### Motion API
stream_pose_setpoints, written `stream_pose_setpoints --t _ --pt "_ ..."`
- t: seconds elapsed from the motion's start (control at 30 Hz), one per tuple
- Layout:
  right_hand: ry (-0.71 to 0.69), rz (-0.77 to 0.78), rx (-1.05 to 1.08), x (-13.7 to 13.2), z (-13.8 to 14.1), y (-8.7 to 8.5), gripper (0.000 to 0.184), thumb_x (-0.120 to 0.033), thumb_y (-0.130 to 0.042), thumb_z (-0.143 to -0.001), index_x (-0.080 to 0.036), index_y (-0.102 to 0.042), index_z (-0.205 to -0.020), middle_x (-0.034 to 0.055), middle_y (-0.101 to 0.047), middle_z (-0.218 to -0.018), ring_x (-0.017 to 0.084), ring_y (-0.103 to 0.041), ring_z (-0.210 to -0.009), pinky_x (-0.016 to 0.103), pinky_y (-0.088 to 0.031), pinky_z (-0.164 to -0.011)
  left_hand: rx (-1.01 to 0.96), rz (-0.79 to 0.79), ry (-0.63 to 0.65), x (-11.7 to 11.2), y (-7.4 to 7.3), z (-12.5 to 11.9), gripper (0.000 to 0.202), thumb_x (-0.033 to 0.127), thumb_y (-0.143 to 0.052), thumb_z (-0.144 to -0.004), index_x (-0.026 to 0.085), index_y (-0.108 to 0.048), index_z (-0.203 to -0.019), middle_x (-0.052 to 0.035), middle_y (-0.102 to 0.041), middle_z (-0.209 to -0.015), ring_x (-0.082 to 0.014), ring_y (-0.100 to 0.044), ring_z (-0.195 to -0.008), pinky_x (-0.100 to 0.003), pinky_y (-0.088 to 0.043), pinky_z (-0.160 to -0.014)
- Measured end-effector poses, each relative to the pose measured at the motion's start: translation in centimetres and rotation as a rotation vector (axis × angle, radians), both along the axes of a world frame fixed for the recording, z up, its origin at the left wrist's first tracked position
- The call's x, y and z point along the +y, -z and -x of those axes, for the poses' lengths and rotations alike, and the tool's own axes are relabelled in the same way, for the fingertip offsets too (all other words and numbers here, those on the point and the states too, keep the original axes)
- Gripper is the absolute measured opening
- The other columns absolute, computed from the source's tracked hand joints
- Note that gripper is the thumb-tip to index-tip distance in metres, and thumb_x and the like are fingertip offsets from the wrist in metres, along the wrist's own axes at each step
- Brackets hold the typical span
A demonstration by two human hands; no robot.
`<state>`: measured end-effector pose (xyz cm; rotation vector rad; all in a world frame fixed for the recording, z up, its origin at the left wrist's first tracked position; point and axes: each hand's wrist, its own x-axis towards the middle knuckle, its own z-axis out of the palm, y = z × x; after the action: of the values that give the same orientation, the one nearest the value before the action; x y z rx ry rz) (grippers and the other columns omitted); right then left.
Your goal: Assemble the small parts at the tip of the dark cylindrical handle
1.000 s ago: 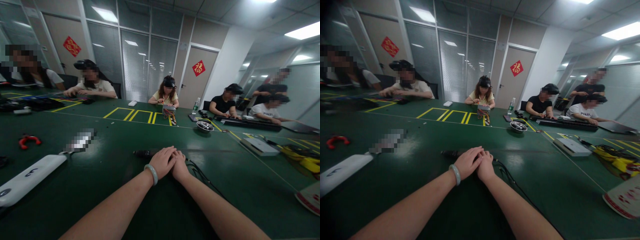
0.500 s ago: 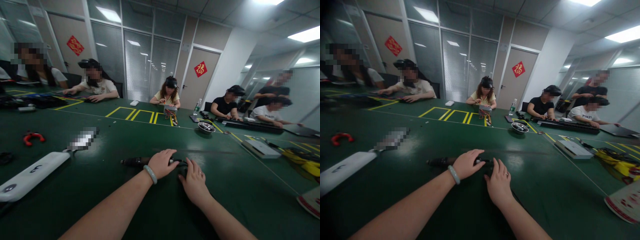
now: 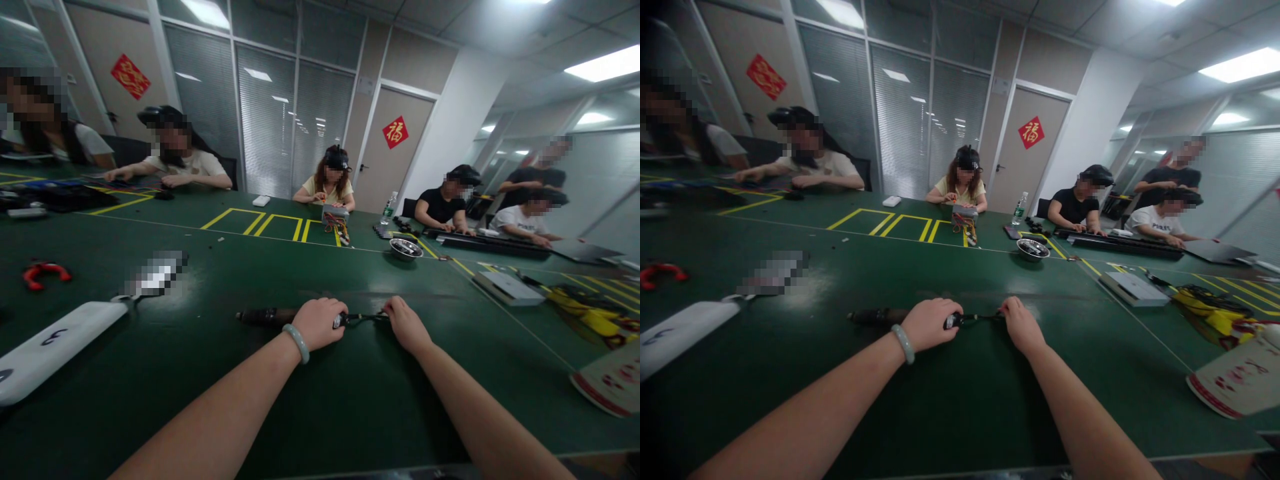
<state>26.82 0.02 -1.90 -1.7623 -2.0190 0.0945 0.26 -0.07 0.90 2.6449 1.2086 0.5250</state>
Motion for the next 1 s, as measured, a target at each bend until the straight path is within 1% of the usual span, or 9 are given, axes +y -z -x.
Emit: stream_pose_setpoints --t 0.13,0.23,0.3,0.4,0.53,0.63,0.73,0.83,1.0 --pt "0.022 0.037 0.060 3.2 -0.2 -0.2 0.009 -0.024 -0.046 -0.089 -0.019 -0.054 -0.087 0.0050 -0.061 -0.095 0.017 -0.057 -0.084 0.028 -0.040 -0.077 0.019 0.001 0.010 -0.2 -0.3 0.1 0.028 0.039 -0.055 -0.082 0.028 -0.059 -0.107 -0.0017 -0.064 -0.105 -0.0228 -0.059 -0.096 -0.036 -0.045 -0.084" --pt "0.023 0.047 0.100 3.9 0.2 0.0 0.011 -0.027 -0.045 -0.089 -0.020 -0.054 -0.088 0.0035 -0.062 -0.091 0.016 -0.057 -0.082 0.027 -0.041 -0.073 0.035 -0.012 0.003 -0.1 -0.3 0.3 0.027 0.038 -0.055 -0.082 0.028 -0.059 -0.106 -0.0018 -0.064 -0.103 -0.0226 -0.059 -0.094 -0.037 -0.045 -0.083" --pt "-0.014 0.073 0.148 3.5 0.5 -0.2 0.013 -0.030 -0.047 -0.089 -0.020 -0.055 -0.089 0.0023 -0.063 -0.088 0.016 -0.058 -0.081 0.027 -0.042 -0.071 0.044 -0.023 -0.026 0.1 -0.3 0.5 0.025 0.036 -0.054 -0.081 0.027 -0.059 -0.104 -0.0023 -0.064 -0.100 -0.0232 -0.060 -0.091 -0.038 -0.046 -0.081" --pt "-0.136 0.179 0.236 2.0 1.6 -1.1 0.013 -0.031 -0.053 -0.085 -0.019 -0.058 -0.089 0.0005 -0.064 -0.085 0.016 -0.059 -0.078 0.026 -0.043 -0.069 0.055 -0.026 -0.105 0.4 -0.2 0.7 0.021 0.032 -0.054 -0.080 0.025 -0.059 -0.100 -0.0041 -0.064 -0.097 -0.0245 -0.060 -0.089 -0.038 -0.047 -0.078" --pt "-0.243 0.279 0.223 -0.3 4.6 -2.4 0.007 -0.025 -0.061 -0.079 -0.021 -0.061 -0.085 -0.0019 -0.065 -0.082 0.014 -0.059 -0.076 0.024 -0.041 -0.065 0.067 -0.029 -0.162 0.4 0.0 0.5 0.020 0.027 -0.055 -0.077 0.024 -0.058 -0.097 -0.0043 -0.063 -0.097 -0.0238 -0.059 -0.089 -0.037 -0.047 -0.078" --pt "-0.278 0.285 0.212 -1.4 6.8 -2.3 0.006 -0.024 -0.062 -0.078 -0.022 -0.062 -0.084 -0.0024 -0.066 -0.083 0.014 -0.059 -0.075 0.024 -0.041 -0.065 0.073 -0.025 -0.170 0.3 0.2 0.3 0.016 0.029 -0.055 -0.078 0.024 -0.058 -0.093 -0.0041 -0.063 -0.094 -0.0227 -0.059 -0.087 -0.034 -0.047 -0.075" --pt "-0.265 0.240 0.223 -1.6 7.8 -1.6 0.006 -0.022 -0.063 -0.078 -0.022 -0.062 -0.083 -0.0027 -0.067 -0.083 0.014 -0.060 -0.075 0.025 -0.042 -0.068 0.064 -0.050 -0.160 0.3 0.3 0.2 0.015 0.031 -0.055 -0.079 0.023 -0.058 -0.091 -0.0040 -0.063 -0.092 -0.0226 -0.058 -0.087 -0.034 -0.047 -0.075" --pt "-0.220 0.254 0.229 -1.2 7.5 -1.2 0.009 -0.020 -0.063 -0.077 -0.022 -0.062 -0.086 -0.0024 -0.067 -0.082 0.013 -0.061 -0.075 0.024 -0.042 -0.067 0.059 -0.061 -0.155 0.5 0.5 0.2 0.015 0.032 -0.055 -0.080 0.024 -0.058 -0.092 -0.0029 -0.063 -0.091 -0.0222 -0.058 -0.086 -0.034 -0.046 -0.076" --pt "-0.166 0.235 0.082 -0.9 6.4 -1.8 0.012 -0.026 -0.067 -0.075 -0.024 -0.064 -0.087 -0.0012 -0.068 -0.082 0.016 -0.062 -0.076 0.026 -0.041 -0.068 0.049 -0.063 -0.138 0.5 0.8 0.3 0.017 0.031 -0.053 -0.083 0.024 -0.057 -0.097 -0.0022 -0.062 -0.095 -0.0210 -0.057 -0.087 -0.035 -0.045 -0.078"
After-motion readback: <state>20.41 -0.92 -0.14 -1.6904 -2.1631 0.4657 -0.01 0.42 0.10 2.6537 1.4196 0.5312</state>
